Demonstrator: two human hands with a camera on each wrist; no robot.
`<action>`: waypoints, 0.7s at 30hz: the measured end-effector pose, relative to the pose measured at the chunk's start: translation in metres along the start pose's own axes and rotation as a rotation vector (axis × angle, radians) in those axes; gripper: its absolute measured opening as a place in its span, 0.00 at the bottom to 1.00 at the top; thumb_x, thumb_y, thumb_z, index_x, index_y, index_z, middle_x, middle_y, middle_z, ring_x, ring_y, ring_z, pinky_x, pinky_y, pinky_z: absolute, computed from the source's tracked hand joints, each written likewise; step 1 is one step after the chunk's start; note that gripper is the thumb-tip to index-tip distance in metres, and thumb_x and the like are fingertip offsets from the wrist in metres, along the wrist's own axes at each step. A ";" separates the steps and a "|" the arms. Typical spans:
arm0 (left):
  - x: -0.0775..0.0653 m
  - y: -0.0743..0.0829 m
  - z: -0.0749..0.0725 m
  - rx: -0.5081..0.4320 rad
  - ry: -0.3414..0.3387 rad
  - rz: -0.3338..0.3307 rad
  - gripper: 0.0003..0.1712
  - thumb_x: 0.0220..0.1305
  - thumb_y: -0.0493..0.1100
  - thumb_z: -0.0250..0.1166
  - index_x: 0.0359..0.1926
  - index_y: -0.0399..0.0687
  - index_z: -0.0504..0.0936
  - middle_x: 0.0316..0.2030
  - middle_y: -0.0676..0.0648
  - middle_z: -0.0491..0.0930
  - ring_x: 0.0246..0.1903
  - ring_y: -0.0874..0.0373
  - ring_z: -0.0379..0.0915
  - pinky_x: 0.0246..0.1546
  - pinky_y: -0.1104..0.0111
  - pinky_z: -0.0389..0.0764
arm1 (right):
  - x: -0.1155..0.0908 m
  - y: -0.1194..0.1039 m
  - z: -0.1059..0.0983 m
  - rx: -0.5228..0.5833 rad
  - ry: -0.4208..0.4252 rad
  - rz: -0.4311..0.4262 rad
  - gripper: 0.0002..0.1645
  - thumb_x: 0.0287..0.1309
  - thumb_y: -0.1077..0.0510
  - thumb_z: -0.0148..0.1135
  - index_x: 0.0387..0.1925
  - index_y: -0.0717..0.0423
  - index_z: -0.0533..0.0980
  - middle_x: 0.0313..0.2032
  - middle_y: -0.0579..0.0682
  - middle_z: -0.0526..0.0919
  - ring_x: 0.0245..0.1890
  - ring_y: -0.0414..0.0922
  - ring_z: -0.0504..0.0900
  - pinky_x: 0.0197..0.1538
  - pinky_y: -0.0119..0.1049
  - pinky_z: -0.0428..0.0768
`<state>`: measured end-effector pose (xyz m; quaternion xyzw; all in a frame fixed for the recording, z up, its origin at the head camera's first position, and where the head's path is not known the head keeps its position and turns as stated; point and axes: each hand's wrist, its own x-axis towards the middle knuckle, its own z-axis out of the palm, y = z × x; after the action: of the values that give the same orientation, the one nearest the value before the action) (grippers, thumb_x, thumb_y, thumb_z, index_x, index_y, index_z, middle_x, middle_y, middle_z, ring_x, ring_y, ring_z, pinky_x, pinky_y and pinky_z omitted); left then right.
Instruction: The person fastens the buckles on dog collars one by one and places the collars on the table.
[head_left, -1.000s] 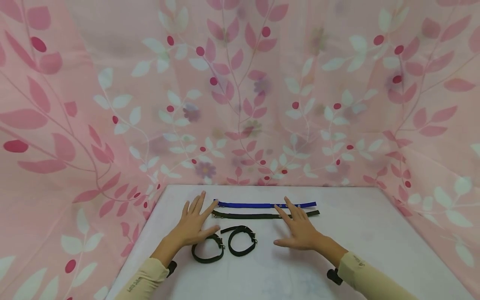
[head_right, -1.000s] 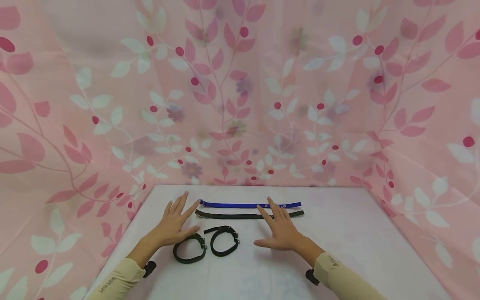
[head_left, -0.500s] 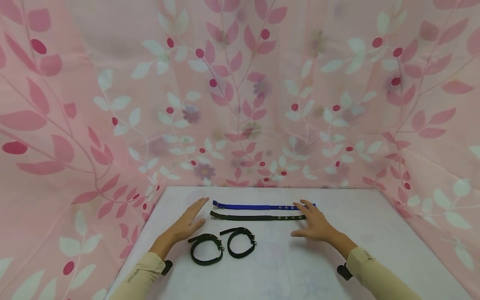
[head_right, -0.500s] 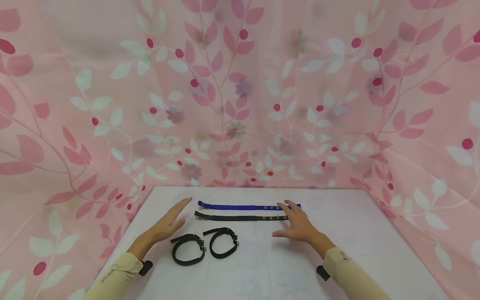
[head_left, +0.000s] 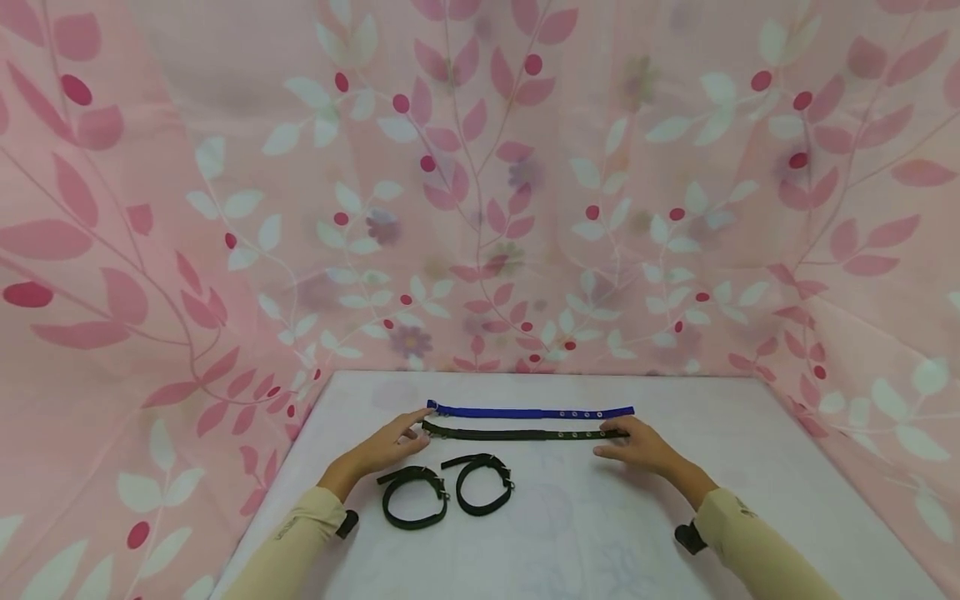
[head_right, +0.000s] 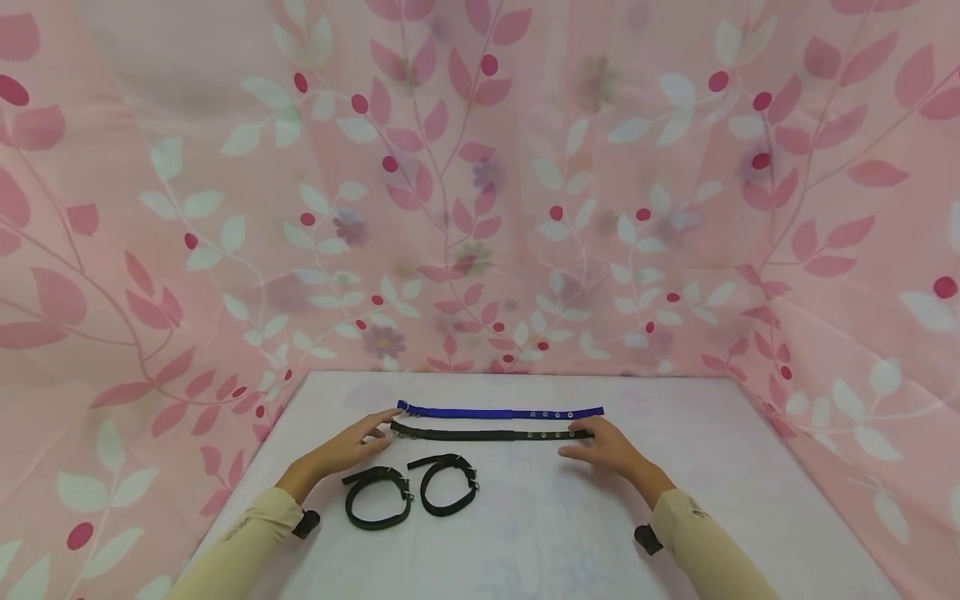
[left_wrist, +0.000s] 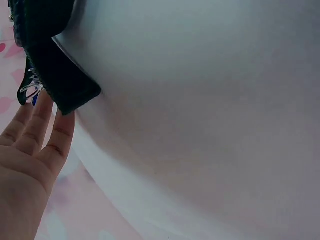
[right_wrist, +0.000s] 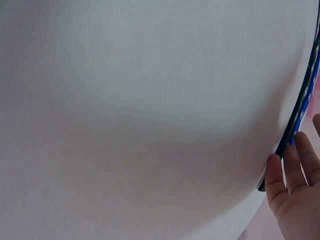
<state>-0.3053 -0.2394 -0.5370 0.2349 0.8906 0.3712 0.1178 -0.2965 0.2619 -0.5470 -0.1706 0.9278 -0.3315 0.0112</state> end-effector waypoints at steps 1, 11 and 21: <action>0.001 -0.001 0.001 0.002 0.000 -0.012 0.39 0.71 0.59 0.56 0.77 0.56 0.55 0.74 0.43 0.58 0.62 0.43 0.68 0.60 0.41 0.70 | 0.001 0.001 0.001 -0.012 -0.003 -0.001 0.39 0.52 0.40 0.73 0.55 0.64 0.78 0.54 0.60 0.82 0.56 0.60 0.77 0.60 0.59 0.73; 0.010 -0.004 0.004 0.090 -0.002 0.002 0.35 0.67 0.61 0.61 0.68 0.50 0.72 0.66 0.43 0.71 0.51 0.50 0.77 0.47 0.57 0.80 | 0.011 0.010 0.009 -0.109 -0.004 0.091 0.20 0.51 0.57 0.75 0.45 0.62 0.82 0.41 0.54 0.84 0.44 0.50 0.79 0.51 0.51 0.78; 0.020 -0.002 0.004 0.264 0.065 0.089 0.12 0.63 0.35 0.65 0.48 0.39 0.85 0.41 0.44 0.86 0.37 0.55 0.81 0.39 0.63 0.80 | 0.011 0.001 0.009 -0.162 -0.011 0.203 0.09 0.50 0.56 0.75 0.30 0.54 0.82 0.28 0.45 0.79 0.29 0.42 0.74 0.33 0.37 0.73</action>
<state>-0.3219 -0.2280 -0.5421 0.2755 0.9237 0.2630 0.0405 -0.3064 0.2538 -0.5536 -0.0782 0.9640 -0.2517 0.0359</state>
